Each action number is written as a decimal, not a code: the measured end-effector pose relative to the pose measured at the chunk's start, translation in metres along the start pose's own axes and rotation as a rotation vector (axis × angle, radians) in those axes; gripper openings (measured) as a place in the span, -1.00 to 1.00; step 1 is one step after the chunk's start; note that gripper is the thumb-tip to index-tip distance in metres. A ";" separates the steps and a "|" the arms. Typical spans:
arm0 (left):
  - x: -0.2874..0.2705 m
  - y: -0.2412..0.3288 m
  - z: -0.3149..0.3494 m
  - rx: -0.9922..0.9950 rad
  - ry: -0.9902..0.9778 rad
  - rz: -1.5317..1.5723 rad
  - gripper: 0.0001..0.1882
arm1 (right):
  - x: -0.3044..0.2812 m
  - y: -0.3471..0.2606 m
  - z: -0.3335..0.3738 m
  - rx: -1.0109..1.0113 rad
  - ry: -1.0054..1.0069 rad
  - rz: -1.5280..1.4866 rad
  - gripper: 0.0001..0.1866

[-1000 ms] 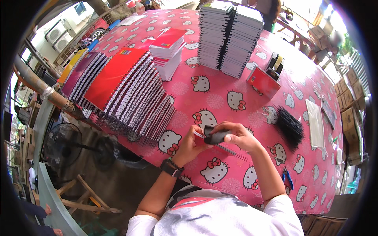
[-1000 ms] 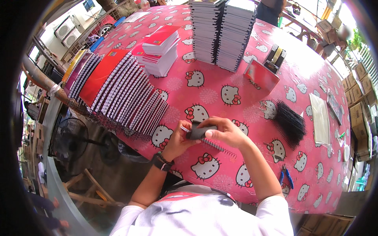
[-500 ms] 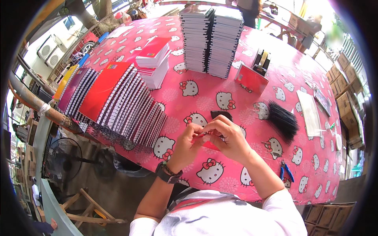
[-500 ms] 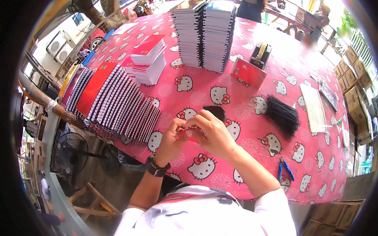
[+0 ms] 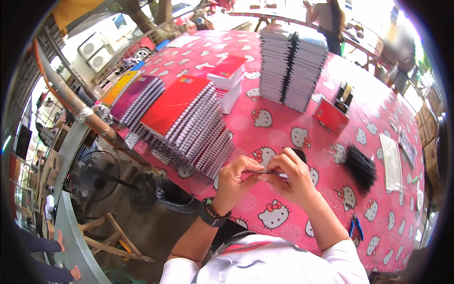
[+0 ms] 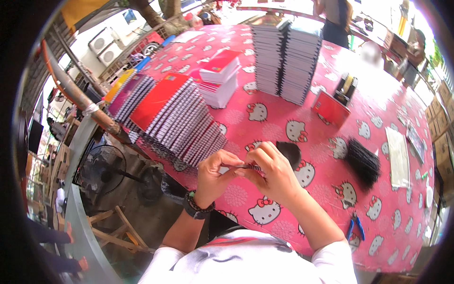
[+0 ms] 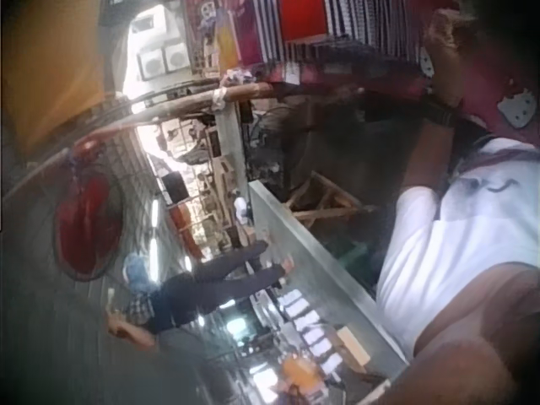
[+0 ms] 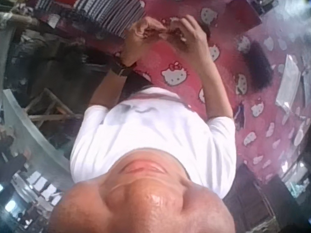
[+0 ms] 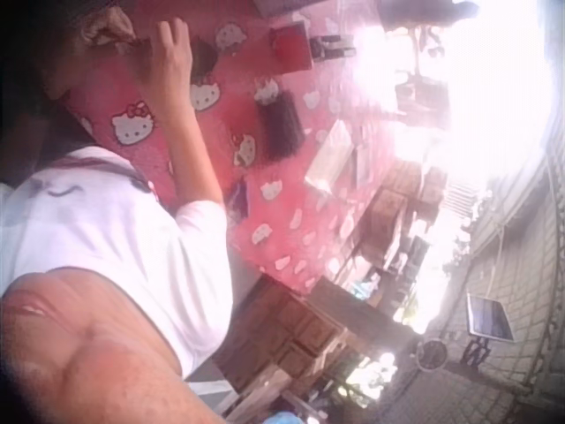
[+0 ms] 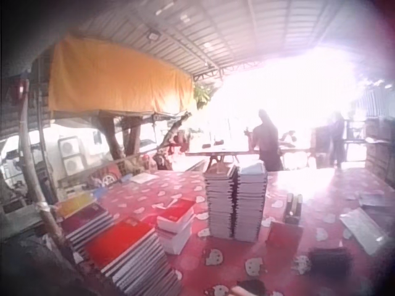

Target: The person assembles notebooks by sliding spiral coils through the punched holes of paper stacks and covers by hand.

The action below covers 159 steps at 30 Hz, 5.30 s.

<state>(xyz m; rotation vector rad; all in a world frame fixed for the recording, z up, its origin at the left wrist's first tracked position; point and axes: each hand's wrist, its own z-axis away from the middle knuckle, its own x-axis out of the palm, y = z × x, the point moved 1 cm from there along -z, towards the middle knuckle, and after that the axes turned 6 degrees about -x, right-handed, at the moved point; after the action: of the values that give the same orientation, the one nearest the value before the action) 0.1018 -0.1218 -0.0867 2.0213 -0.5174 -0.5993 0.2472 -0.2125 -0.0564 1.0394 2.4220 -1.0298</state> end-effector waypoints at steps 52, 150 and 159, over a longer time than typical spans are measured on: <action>-0.127 0.054 0.021 0.596 0.985 -0.318 -0.72 | -0.158 0.308 0.099 0.869 0.606 0.565 -0.52; 0.070 -0.022 0.019 0.171 -0.271 -0.533 -0.61 | -0.053 0.041 0.092 0.585 -0.281 -0.273 -0.56; 0.054 -0.027 0.013 0.275 -0.330 -0.605 -0.66 | -0.049 0.104 0.068 0.124 -0.191 0.101 -0.47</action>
<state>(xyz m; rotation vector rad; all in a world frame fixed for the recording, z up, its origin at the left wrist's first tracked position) 0.1400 -0.1490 -0.1274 2.3622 -0.1691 -1.3008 0.3562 -0.2370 -0.1294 1.0402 2.1556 -1.1988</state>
